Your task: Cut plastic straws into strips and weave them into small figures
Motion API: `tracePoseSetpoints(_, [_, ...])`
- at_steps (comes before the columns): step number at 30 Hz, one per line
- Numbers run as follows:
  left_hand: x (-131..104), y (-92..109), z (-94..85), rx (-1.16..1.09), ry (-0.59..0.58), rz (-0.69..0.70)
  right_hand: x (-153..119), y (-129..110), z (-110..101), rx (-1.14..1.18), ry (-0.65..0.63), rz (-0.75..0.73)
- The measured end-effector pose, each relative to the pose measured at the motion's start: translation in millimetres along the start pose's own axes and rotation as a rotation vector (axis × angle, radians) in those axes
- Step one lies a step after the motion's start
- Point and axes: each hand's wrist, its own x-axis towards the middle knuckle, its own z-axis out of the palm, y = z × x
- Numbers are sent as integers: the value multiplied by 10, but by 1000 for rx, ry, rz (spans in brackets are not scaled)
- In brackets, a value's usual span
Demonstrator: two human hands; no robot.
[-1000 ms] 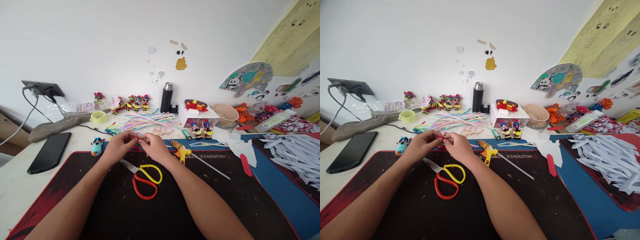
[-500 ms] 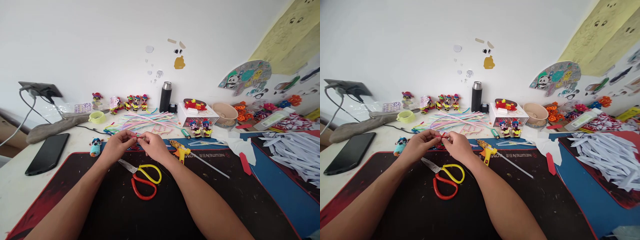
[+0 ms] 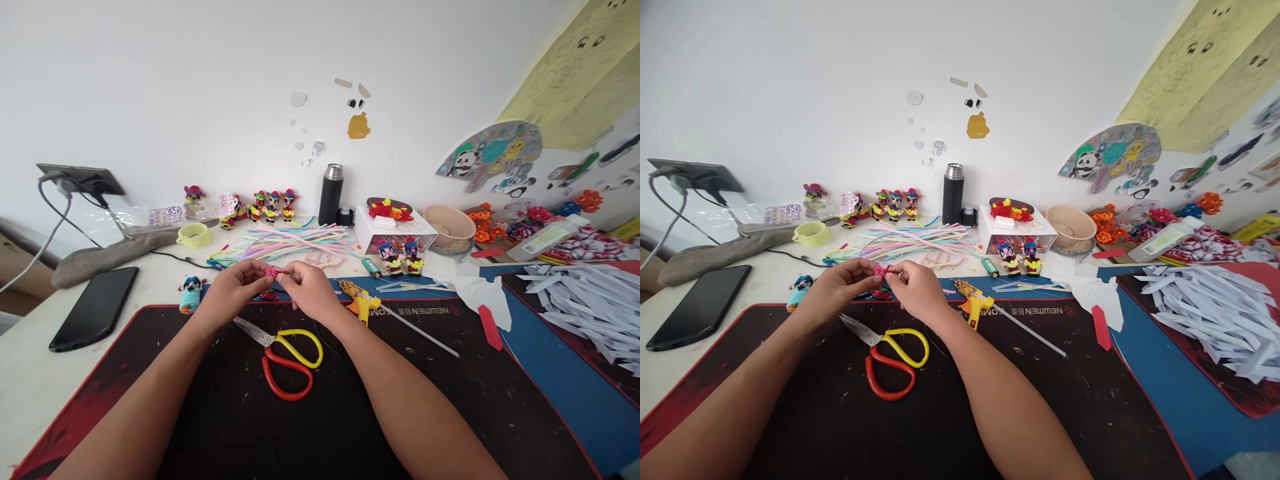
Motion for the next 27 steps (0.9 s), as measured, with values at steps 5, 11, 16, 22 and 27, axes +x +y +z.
tracePoseSetpoints(5, [-3,0,3,33,17,-33,1,2,18,-25,1,9])
tracePoseSetpoints(11, [9,-39,-32,-24,-17,-21,0,9,13,-6,-4,-9])
tracePoseSetpoints(16, [-1,-10,-38,43,-4,3,-6,7,20,-35,-14,6])
tracePoseSetpoints(22, [-14,-12,-3,277,17,33,-10,5,42,-111,-32,14])
tracePoseSetpoints(27, [-11,-85,21,396,18,83,-5,10,62,-142,-44,34])
